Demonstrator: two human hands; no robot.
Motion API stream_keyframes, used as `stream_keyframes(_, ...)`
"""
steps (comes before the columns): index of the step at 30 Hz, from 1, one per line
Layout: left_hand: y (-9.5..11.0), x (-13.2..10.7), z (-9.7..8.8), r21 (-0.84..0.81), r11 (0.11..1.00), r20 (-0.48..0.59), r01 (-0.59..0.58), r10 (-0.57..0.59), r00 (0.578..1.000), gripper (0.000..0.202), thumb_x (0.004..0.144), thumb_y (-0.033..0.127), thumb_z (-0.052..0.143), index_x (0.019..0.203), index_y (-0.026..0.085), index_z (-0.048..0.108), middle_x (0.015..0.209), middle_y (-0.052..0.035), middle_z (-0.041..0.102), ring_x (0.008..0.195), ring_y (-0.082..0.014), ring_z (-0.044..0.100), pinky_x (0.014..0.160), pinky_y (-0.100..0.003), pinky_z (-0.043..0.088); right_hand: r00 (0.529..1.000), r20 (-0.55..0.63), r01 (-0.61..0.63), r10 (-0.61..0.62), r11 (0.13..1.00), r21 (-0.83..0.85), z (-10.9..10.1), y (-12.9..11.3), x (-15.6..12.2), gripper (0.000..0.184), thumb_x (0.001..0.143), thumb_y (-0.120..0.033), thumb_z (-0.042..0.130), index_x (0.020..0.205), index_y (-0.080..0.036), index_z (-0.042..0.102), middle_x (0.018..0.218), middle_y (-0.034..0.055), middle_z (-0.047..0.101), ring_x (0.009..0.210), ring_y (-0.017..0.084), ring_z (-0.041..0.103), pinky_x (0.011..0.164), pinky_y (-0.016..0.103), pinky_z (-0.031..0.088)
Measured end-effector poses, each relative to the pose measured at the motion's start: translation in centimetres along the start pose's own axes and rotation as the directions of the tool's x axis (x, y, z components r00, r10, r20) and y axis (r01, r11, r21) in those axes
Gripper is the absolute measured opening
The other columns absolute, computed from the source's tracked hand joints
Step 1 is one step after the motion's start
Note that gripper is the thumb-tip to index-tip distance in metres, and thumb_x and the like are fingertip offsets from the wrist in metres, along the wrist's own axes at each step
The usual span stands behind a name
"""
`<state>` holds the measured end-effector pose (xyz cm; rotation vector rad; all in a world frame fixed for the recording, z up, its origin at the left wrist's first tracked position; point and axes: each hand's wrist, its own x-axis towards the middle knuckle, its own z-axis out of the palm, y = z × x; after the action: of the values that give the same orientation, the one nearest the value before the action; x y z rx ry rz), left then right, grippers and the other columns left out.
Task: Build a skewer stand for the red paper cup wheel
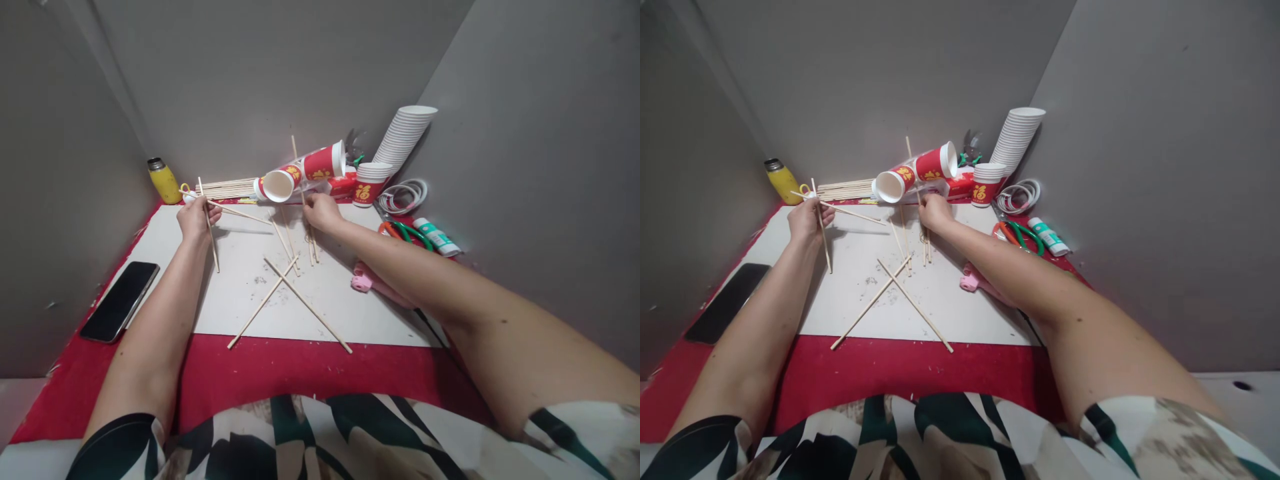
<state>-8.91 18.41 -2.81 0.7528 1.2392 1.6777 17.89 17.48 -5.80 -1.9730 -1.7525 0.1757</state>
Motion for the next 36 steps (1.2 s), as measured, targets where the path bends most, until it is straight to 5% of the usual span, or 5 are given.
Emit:
stream_keyframes(8,0.4,-0.3,0.2,-0.003,1.0,-0.013,-0.015,0.015,1.0,0.014,0.077,0.012,0.056,0.063,0.013,0.055,0.055,0.0002,0.057,0.046,-0.0107,0.061,0.045,-0.017,0.051,0.999,0.034,-0.006,0.009,0.995,-0.097,-0.8,0.9,0.2,0.026,0.088,-0.021,0.052,0.097,-0.01,0.075,0.103,0.0203,0.074,0.098,0.032,0.068,0.083,0.036,0.048)
stream_keyframes(14,0.4,-0.4,0.2,-0.01,0.999,-0.021,-0.032,0.032,0.999,0.017,0.078,0.012,0.057,0.062,0.014,0.054,0.056,-0.0005,0.058,0.047,-0.0122,0.063,0.047,-0.019,0.052,0.997,0.067,0.051,-0.038,0.977,-0.207,-2.7,0.7,-2.4,0.027,0.088,-0.027,0.055,0.092,-0.008,0.074,0.101,0.0257,0.072,0.095,0.038,0.068,0.078,0.04,0.047)
stream_keyframes(19,0.3,-0.1,0.2,0.004,0.999,-0.009,-0.05,0.05,0.999,0.016,0.078,0.011,0.055,0.063,0.013,0.054,0.054,-0.0005,0.058,0.047,-0.0112,0.062,0.046,-0.017,0.051,0.965,0.202,0.225,-0.166,0.922,-0.316,-4.2,-2.2,-5.7,0.029,0.09,-0.033,0.049,0.097,-0.016,0.072,0.102,0.0156,0.074,0.095,0.031,0.068,0.076,0.035,0.047)
stream_keyframes(26,0.2,-0.1,0.0,0.039,0.999,0.001,-0.025,0.025,1.0,0.011,0.073,0.012,0.057,0.063,0.013,0.055,0.052,0.0008,0.057,0.046,-0.0103,0.061,0.045,-0.016,0.051,0.887,0.422,0.339,-0.187,0.884,-0.322,-2.0,-6.4,-5.5,0.041,0.08,-0.04,0.061,0.108,-0.01,0.069,0.111,0.0198,0.072,0.099,0.033,0.068,0.074,0.034,0.05)
stream_keyframes(36,-1.1,2.3,-1.9,0.111,0.983,-0.066,0.144,-0.137,0.988,0.006,0.068,0.008,0.059,0.062,0.01,0.059,0.049,-0.004,0.058,0.044,-0.015,0.062,0.041,-0.021,0.052,0.858,0.499,0.322,-0.126,0.887,-0.33,-1.5,-6.1,-4.6,0.042,0.074,-0.023,0.064,0.114,-0.011,0.067,0.115,0.019,0.07,0.103,0.032,0.067,0.074,0.033,0.052)
